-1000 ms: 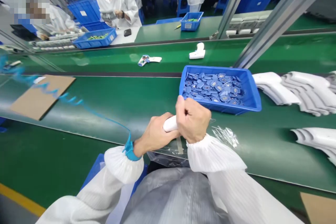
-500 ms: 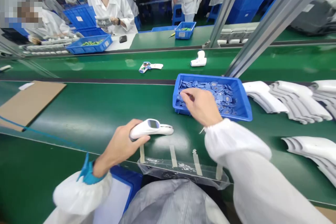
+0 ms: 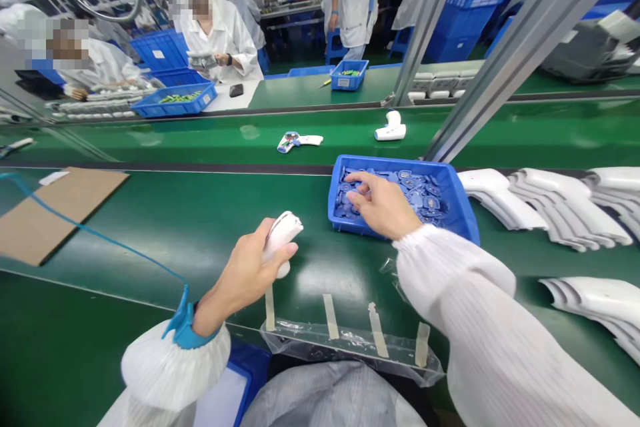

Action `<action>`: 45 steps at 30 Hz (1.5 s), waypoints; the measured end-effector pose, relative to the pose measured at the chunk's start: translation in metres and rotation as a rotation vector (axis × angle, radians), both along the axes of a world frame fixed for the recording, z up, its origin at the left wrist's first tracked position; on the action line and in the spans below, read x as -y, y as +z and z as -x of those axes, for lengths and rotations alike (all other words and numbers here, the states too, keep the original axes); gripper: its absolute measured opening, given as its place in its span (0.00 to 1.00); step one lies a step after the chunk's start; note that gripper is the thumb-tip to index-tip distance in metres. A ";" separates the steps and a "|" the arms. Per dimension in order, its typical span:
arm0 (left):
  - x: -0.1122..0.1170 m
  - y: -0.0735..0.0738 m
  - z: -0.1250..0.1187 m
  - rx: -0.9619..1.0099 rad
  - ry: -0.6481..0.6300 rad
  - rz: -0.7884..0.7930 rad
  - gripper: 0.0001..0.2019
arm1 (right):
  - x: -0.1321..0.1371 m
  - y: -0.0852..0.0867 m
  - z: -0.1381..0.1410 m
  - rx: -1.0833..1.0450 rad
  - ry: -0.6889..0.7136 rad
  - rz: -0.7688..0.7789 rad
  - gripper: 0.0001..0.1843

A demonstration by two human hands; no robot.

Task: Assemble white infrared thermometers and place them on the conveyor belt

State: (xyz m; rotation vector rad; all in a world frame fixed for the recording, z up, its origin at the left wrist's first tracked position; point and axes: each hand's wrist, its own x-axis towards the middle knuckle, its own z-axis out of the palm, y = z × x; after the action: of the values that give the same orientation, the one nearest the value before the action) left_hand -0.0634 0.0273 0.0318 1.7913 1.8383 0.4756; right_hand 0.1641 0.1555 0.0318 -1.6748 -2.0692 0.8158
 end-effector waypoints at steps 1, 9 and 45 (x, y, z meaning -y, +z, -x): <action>0.000 0.000 -0.003 0.049 -0.012 -0.002 0.11 | 0.014 0.005 0.000 -0.103 0.016 0.030 0.20; -0.003 -0.002 -0.027 0.243 -0.139 -0.041 0.09 | 0.091 0.003 0.018 -0.797 -0.022 0.291 0.29; 0.014 -0.035 -0.033 0.182 0.090 -0.381 0.17 | 0.150 -0.026 0.003 -0.417 -0.084 0.365 0.23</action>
State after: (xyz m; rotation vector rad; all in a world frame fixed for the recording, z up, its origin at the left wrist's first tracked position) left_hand -0.0300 0.0129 -0.0028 1.8323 1.7939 1.0482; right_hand 0.1610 0.0057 0.0057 -1.5760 -1.6247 1.4421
